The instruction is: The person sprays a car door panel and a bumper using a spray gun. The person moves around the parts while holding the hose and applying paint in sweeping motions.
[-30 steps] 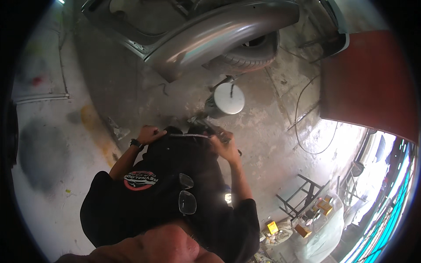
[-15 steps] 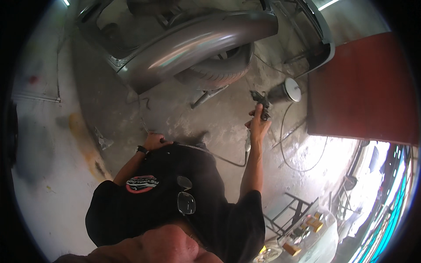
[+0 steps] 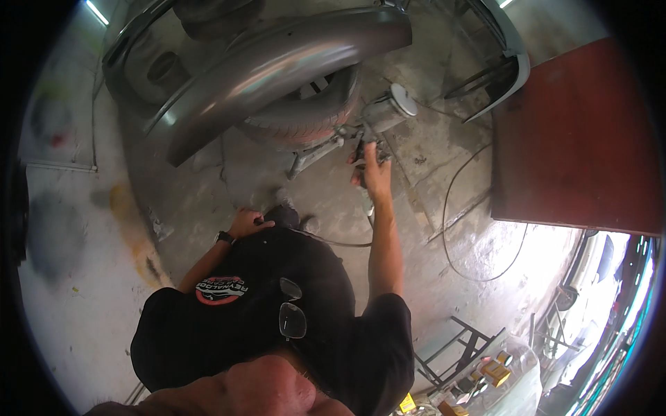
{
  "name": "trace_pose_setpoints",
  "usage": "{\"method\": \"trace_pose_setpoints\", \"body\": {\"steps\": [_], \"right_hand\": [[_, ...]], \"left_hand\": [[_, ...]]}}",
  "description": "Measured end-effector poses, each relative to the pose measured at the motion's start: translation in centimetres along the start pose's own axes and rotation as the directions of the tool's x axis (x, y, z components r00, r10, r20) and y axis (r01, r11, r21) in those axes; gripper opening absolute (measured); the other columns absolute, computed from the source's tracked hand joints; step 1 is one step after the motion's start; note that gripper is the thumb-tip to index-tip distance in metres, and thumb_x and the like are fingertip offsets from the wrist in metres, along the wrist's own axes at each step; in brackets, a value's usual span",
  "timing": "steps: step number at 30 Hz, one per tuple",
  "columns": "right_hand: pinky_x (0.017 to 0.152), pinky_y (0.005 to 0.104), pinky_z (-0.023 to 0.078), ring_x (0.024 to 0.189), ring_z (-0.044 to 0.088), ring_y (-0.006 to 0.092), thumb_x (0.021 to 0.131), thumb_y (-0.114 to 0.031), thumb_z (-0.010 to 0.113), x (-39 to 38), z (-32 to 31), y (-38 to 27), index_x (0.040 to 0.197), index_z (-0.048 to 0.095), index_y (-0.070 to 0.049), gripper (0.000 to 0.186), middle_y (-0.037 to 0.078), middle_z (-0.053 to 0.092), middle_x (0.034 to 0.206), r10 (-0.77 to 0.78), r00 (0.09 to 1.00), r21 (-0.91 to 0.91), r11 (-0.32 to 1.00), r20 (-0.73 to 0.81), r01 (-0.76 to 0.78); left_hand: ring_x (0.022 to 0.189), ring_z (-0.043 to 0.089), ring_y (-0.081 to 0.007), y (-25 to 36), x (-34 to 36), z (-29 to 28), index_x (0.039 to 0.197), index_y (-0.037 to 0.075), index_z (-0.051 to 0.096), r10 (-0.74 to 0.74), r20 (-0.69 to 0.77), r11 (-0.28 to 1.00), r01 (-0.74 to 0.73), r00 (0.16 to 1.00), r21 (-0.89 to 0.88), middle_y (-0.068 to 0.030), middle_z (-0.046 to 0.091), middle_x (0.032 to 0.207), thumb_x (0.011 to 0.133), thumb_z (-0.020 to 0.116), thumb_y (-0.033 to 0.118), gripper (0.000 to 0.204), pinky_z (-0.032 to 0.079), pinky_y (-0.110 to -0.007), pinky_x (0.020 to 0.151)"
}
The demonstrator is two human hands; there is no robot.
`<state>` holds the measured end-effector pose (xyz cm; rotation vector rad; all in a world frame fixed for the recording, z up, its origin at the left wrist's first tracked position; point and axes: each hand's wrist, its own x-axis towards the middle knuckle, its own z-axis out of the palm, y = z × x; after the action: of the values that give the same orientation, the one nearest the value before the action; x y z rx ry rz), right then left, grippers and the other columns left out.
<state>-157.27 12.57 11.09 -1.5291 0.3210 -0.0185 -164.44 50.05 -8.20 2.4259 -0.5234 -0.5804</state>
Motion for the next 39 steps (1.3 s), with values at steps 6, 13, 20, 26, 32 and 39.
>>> {"method": "trace_pose_setpoints", "body": {"steps": [6, 13, 20, 26, 32, 39], "right_hand": [[0.036, 0.0278, 0.039, 0.040, 0.054, 0.0159, 0.101, -0.052, 0.047, 8.0, -8.7, -1.0, 0.101, 0.061, -0.001, 0.053, 0.010, 0.066, 0.076, -0.047, 0.943, -0.125, 0.992, -0.330, 0.005], [0.041, 0.0270, 0.040, 0.043, 0.051, 0.0155, 0.101, -0.061, 0.038, 6.1, -9.8, -4.8, 0.111, 0.060, 0.002, 0.067, 0.014, 0.067, 0.084, -0.058, 0.940, -0.054, 0.998, -0.337, 0.043], [0.044, 0.0252, 0.041, 0.047, 0.052, 0.0131, 0.102, -0.060, 0.034, 8.0, -8.8, -4.2, 0.117, 0.061, 0.001, 0.069, 0.011, 0.068, 0.087, 0.061, 0.998, -0.072, 0.995, -0.028, -0.063], [0.038, 0.0273, 0.039, 0.041, 0.051, 0.0158, 0.100, -0.061, 0.041, 15.9, -16.2, -2.9, 0.105, 0.062, 0.001, 0.065, 0.011, 0.065, 0.077, 0.045, 0.978, -0.075, 0.995, -0.204, -0.061], [0.037, 0.0291, 0.040, 0.042, 0.053, 0.0188, 0.100, -0.055, 0.049, 26.2, -25.7, -5.7, 0.097, 0.061, 0.001, 0.057, 0.011, 0.063, 0.073, -0.241, 0.882, -0.120, 0.970, -0.405, 0.210], [0.038, 0.0279, 0.040, 0.048, 0.054, 0.0157, 0.102, -0.051, 0.047, 28.1, -26.0, -8.6, 0.104, 0.058, -0.002, 0.050, 0.010, 0.063, 0.080, -0.223, 0.841, -0.320, 0.945, -0.494, 0.062]], "left_hand": [[0.062, 0.063, -0.0269, 1.2, 4.3, 0.2, 0.072, 0.005, 0.070, -0.072, -0.097, 0.982, 0.054, 0.993, -0.181, -0.0098, 0.065, 0.064, 0.080, 0.068, 0.063, 0.059, 0.046, -0.039, 0.070], [0.052, 0.057, -0.0252, 3.1, 11.0, 0.7, 0.070, 0.000, 0.068, -0.152, -0.206, 0.925, 0.066, 0.966, -0.374, -0.0153, 0.059, 0.059, 0.089, 0.065, 0.051, 0.055, 0.041, -0.038, 0.054], [0.052, 0.054, -0.0260, 4.8, 14.3, 0.0, 0.070, -0.002, 0.065, -0.167, -0.175, 0.885, 0.070, 0.970, -0.461, -0.0174, 0.058, 0.061, 0.093, 0.061, 0.048, 0.055, 0.039, -0.040, 0.054], [0.053, 0.055, -0.0267, 8.1, 15.3, -1.7, 0.071, -0.003, 0.063, -0.238, -0.261, 0.859, 0.078, 0.935, -0.505, -0.0187, 0.057, 0.061, 0.094, 0.061, 0.043, 0.052, 0.040, -0.040, 0.056], [0.055, 0.054, -0.0287, 10.0, 17.2, -1.0, 0.070, -0.005, 0.061, -0.371, -0.233, 0.868, 0.247, 0.899, -0.431, -0.0202, 0.057, 0.062, 0.095, 0.060, 0.044, 0.055, 0.040, -0.041, 0.057], [0.055, 0.051, -0.0313, 13.1, 19.7, -2.3, 0.069, -0.005, 0.057, -0.372, -0.320, 0.874, 0.213, 0.872, -0.436, -0.0206, 0.053, 0.060, 0.095, 0.059, 0.045, 0.056, 0.038, -0.043, 0.056]]}}
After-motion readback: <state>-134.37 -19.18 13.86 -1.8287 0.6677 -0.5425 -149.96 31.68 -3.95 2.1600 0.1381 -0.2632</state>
